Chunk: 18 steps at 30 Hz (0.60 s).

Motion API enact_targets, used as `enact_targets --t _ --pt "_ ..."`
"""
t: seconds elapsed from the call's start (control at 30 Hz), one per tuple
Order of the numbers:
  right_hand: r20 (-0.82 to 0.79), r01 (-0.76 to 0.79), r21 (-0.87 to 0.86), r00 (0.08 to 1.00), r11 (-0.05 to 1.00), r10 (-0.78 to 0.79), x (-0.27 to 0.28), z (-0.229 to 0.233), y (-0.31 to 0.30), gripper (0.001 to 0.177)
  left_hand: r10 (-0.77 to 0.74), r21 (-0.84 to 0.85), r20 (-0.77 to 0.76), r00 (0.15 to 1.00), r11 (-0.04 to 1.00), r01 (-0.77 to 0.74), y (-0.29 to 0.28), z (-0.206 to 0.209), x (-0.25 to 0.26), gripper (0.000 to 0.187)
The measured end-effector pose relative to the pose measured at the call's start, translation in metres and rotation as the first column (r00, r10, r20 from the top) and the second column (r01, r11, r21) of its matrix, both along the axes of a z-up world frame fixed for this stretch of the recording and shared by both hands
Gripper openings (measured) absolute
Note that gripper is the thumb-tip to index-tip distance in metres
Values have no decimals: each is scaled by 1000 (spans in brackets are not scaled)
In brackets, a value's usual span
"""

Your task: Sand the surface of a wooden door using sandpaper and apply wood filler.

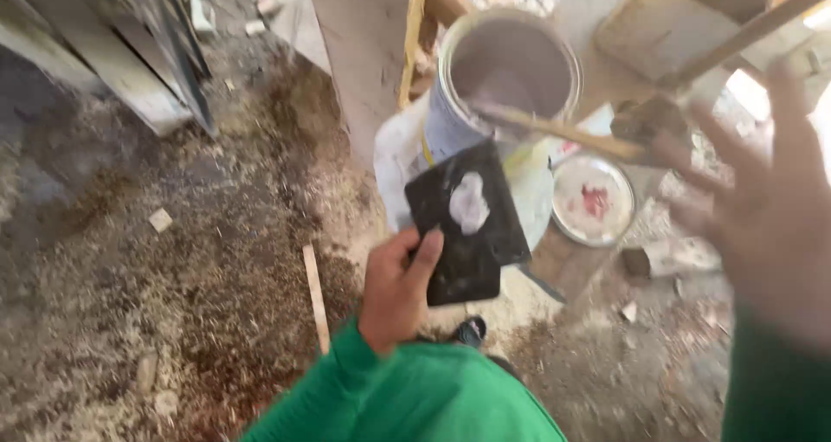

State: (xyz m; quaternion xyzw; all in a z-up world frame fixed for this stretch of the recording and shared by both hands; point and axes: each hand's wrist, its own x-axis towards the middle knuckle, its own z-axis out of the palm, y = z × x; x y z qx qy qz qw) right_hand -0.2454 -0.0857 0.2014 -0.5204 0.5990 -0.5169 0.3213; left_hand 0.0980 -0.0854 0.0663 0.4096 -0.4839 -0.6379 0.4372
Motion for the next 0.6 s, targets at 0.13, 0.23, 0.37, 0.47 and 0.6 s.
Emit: enact_targets --t 0.13,0.23,0.37,0.47,0.6 --pt "120 -225 148 971 963 208 86 -126 72 45 198 67 -131 971 979 -190 10 -9 -4 28" --pt "642 -437 318 752 841 148 147 -130 87 38 219 158 -211 953 969 -188 34 -38 -2 27" --pt "686 -309 200 721 930 92 162 -166 104 23 184 177 -150 972 972 -156 46 -47 -2 35" --pt "676 -77 297 721 952 -153 142 -172 110 18 68 300 -279 958 954 19 50 -53 -1 34" --pt "812 36 109 573 993 -110 96 -198 136 9 122 347 -507 853 935 73 48 -28 7 20"
